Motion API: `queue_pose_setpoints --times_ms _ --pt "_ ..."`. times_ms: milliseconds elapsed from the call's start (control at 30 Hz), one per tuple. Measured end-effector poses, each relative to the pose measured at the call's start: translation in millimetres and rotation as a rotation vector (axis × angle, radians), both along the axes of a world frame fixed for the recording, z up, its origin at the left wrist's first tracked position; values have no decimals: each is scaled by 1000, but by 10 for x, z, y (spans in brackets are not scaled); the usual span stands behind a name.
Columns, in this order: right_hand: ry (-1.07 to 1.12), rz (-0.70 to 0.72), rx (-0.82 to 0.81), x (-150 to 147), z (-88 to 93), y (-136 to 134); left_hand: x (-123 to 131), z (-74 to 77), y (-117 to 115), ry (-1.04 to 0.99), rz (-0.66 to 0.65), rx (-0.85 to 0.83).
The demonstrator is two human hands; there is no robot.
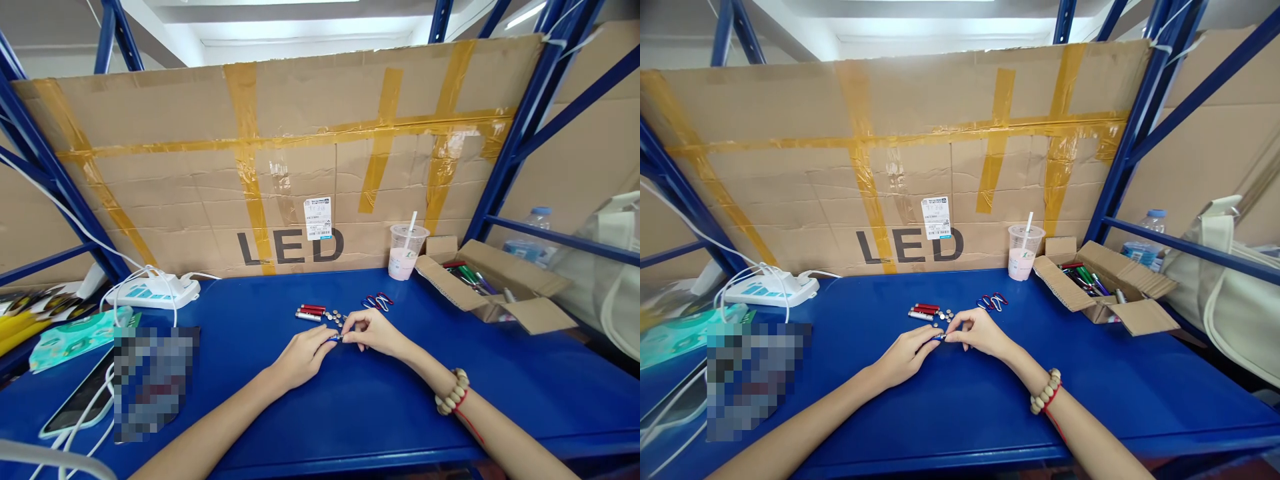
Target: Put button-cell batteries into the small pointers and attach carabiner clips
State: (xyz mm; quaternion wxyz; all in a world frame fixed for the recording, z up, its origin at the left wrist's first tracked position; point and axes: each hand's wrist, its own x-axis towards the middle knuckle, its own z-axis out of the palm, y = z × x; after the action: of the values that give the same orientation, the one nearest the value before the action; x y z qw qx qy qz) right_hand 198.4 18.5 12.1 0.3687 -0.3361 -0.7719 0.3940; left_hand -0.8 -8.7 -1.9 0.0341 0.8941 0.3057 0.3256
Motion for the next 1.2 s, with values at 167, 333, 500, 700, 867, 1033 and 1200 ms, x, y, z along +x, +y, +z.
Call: queue_pose_setpoints --times_ms 167,333,500,700,867,1033,1200 --pt "15 20 -29 6 -26 25 10 21 -22 7 -13 -2" --pt "49 39 -63 -13 15 -37 10 17 -53 -2 -16 19" --pt "87 31 -101 -52 37 -58 -9 1 -14 -37 -31 58" --pt "96 14 -125 -48 5 -22 -18 -31 22 -66 -18 60" --pt "119 8 -109 -52 31 -54 -7 -23 -1 -76 -7 73" --pt "172 3 -86 -65 53 -90 6 6 -8 -83 -7 85" --pt "217 0 -82 -77 51 -118 15 15 -18 -103 -18 79"
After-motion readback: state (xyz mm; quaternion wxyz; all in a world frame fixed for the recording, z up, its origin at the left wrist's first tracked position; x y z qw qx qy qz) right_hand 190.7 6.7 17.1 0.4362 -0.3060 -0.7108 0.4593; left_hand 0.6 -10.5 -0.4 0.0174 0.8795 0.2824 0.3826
